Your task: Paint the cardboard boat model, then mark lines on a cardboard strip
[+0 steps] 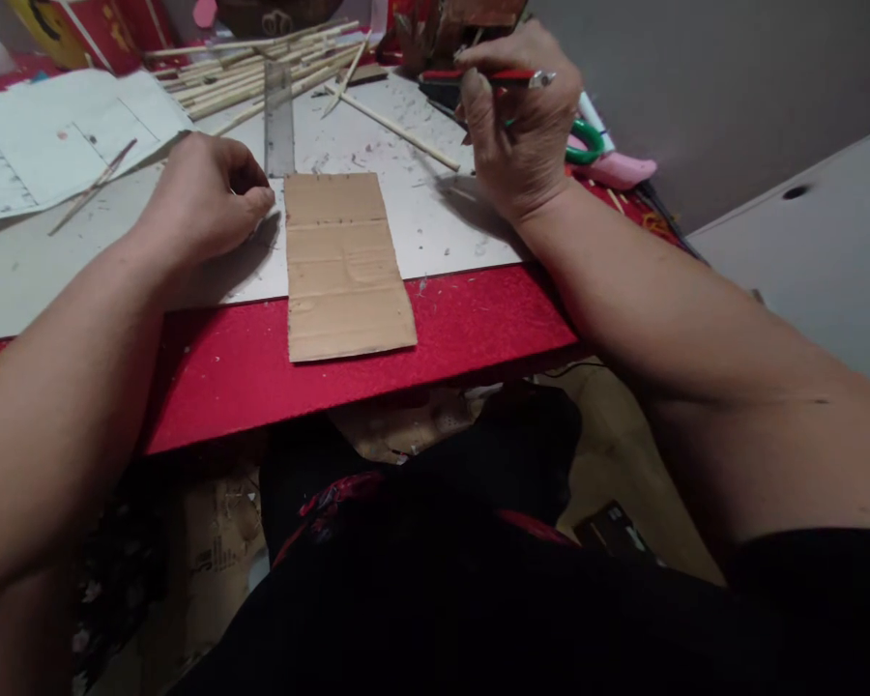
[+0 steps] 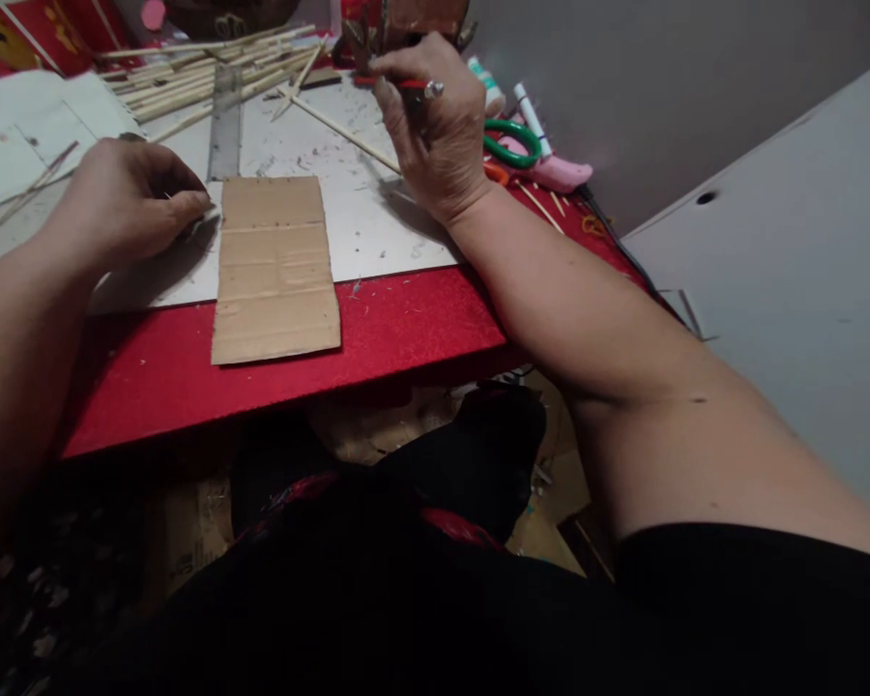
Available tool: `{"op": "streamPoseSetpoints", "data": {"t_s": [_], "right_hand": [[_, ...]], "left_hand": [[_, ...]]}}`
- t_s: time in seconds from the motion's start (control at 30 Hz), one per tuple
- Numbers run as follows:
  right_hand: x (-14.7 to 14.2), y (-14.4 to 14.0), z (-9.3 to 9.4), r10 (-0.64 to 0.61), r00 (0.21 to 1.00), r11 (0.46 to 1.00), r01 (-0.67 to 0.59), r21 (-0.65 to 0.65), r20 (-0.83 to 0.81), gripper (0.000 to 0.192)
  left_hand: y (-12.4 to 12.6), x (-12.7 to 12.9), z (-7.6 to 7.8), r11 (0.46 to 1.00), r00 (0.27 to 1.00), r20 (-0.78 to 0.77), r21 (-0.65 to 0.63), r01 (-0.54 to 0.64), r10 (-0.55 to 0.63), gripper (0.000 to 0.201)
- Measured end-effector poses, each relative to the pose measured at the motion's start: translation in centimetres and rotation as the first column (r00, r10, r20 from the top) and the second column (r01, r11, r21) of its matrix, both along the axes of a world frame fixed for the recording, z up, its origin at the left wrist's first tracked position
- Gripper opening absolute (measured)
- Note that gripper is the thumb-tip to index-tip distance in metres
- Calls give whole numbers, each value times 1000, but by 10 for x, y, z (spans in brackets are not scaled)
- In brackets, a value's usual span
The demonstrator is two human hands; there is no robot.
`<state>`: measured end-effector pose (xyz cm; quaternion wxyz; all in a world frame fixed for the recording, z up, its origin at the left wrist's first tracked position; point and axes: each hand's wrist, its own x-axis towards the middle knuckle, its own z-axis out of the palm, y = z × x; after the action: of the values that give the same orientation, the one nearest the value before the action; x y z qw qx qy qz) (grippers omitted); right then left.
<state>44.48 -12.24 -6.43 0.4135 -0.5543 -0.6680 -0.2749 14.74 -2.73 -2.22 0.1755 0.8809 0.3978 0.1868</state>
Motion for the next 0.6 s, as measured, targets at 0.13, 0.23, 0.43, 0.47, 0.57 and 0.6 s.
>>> {"op": "streamPoseSetpoints", "data": {"t_s": [0.13, 0.23, 0.43, 0.47, 0.57, 0.6], "right_hand": [[0, -1, 1, -22, 1000, 999, 23, -25, 19, 62], [-1, -2, 2, -13, 1000, 1000, 13, -9, -3, 57], [-6, -1, -2, 73, 994, 997, -72, 22, -83, 30], [-6, -1, -3, 86, 991, 996, -84, 26, -102, 26], [-8, 1, -4, 138, 983, 988, -128, 88, -119, 19], [-9, 1, -4, 146, 979, 988, -136, 75, -142, 18]], "left_hand": [[-1, 1, 2, 1000, 1000, -28, -11, 6, -6, 14], [1, 0, 1, 1000, 1000, -8, -23, -2, 1, 14], [9, -4, -10, 999, 996, 91, -46, 28, -24, 10], [10, -5, -12, 998, 996, 85, -45, 31, -27, 10], [14, -8, -16, 998, 997, 61, -13, 56, -55, 12], [15, -10, -16, 999, 997, 57, -6, 53, -53, 14]]}}
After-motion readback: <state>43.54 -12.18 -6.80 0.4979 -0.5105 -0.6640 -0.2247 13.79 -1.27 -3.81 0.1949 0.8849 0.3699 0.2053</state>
